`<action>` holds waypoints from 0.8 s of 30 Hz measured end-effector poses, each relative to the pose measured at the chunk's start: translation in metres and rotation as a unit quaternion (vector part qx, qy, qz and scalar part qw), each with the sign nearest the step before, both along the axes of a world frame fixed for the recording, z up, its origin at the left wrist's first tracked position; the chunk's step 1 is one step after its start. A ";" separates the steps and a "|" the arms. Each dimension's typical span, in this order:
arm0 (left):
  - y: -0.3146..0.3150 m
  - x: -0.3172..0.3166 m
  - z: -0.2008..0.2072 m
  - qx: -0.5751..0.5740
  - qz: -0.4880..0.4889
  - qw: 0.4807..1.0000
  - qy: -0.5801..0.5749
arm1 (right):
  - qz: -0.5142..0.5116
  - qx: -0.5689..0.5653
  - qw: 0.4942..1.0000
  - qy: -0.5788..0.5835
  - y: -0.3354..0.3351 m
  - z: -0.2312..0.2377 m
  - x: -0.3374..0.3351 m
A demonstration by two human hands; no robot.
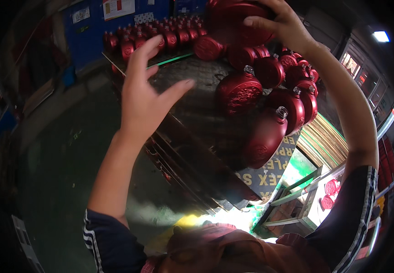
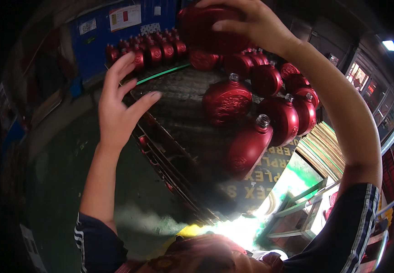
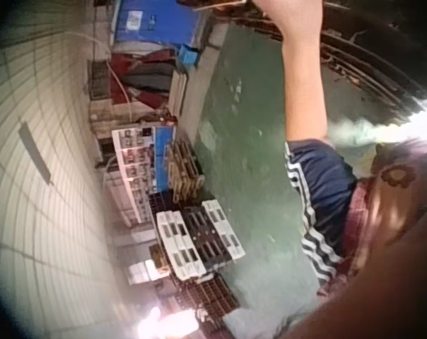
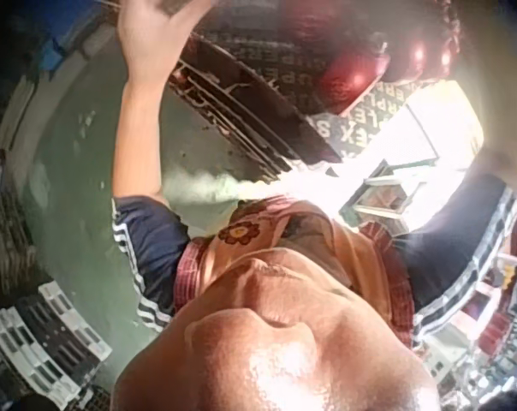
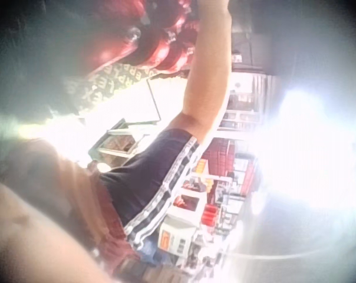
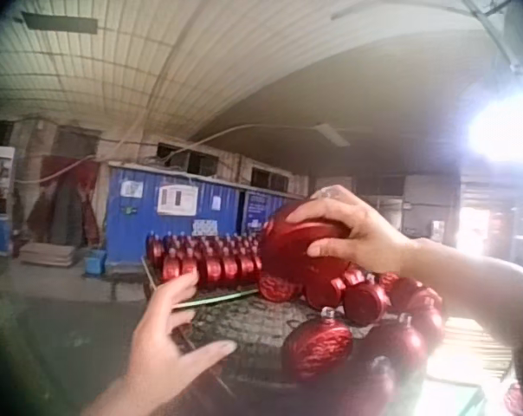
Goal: The person repeatedly picks up red plastic containers from a rack and places them into a metal tray with circular indentations. They handle the containers one at a time, moving between the rack and the tray throughout the clip.
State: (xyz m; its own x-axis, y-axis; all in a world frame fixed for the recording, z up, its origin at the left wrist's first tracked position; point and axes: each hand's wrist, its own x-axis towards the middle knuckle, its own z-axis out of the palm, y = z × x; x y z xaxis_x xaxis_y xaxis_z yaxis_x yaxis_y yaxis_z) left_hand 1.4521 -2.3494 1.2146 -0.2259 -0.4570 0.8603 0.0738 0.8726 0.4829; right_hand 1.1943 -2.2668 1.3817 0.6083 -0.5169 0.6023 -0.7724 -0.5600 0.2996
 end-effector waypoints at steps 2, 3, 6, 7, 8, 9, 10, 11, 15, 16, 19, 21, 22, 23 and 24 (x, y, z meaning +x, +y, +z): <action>-0.017 -0.012 0.019 -0.092 0.029 0.995 -0.019 | 0.019 0.026 0.999 0.042 -0.002 0.000 0.021; -0.021 -0.018 0.027 -0.105 0.031 0.994 -0.012 | 0.034 0.030 0.997 0.066 -0.005 -0.002 0.029; -0.022 -0.034 0.043 -0.105 0.008 0.994 -0.017 | 0.022 0.109 0.994 0.017 -0.011 -0.017 0.044; -0.023 -0.034 0.049 -0.116 0.014 0.993 -0.032 | 0.057 0.137 0.989 -0.008 -0.012 -0.023 0.047; -0.027 -0.035 0.054 -0.124 0.020 0.991 -0.048 | 0.030 0.143 0.989 -0.014 -0.010 -0.027 0.047; -0.031 -0.034 0.058 -0.133 0.027 0.989 -0.064 | 0.004 0.149 0.989 -0.018 -0.007 -0.031 0.046; -0.039 -0.033 0.062 -0.097 -0.031 0.989 -0.111 | 0.004 0.157 0.987 -0.028 -0.009 -0.034 0.047; -0.047 -0.036 0.062 -0.115 -0.009 0.986 -0.123 | 0.003 0.166 0.985 -0.038 -0.011 -0.036 0.046; -0.100 -0.048 0.049 -0.122 0.040 0.980 -0.152 | -0.070 0.186 0.980 -0.022 -0.032 -0.026 0.038; -0.116 -0.052 0.044 -0.106 0.050 0.981 -0.153 | -0.075 0.174 0.982 0.011 -0.043 -0.019 0.033; -0.168 -0.072 0.028 -0.053 0.040 0.986 -0.152 | -0.176 0.139 0.974 -0.018 -0.058 -0.008 0.008; -0.198 -0.088 0.013 -0.032 -0.014 0.985 -0.169 | -0.269 0.106 0.957 -0.021 -0.074 -0.008 -0.014; -0.210 -0.094 0.006 -0.067 -0.039 0.984 -0.163 | -0.317 0.091 0.944 -0.023 -0.082 -0.006 -0.025; -0.221 -0.099 0.001 -0.072 -0.065 0.982 -0.162 | -0.262 0.003 0.965 -0.006 -0.104 -0.015 -0.036; -0.232 -0.101 -0.003 -0.067 -0.100 0.978 -0.170 | -0.296 0.023 0.955 0.004 -0.113 -0.013 -0.047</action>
State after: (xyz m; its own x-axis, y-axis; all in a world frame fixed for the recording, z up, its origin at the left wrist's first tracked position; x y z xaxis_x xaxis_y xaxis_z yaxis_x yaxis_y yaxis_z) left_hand 1.3506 -2.5816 1.2119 -0.5824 -0.2620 0.7695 0.1058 0.9142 0.3913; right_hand 1.1468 -2.3795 1.3683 0.2065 -0.7976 0.5668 -0.9554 -0.0393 0.2928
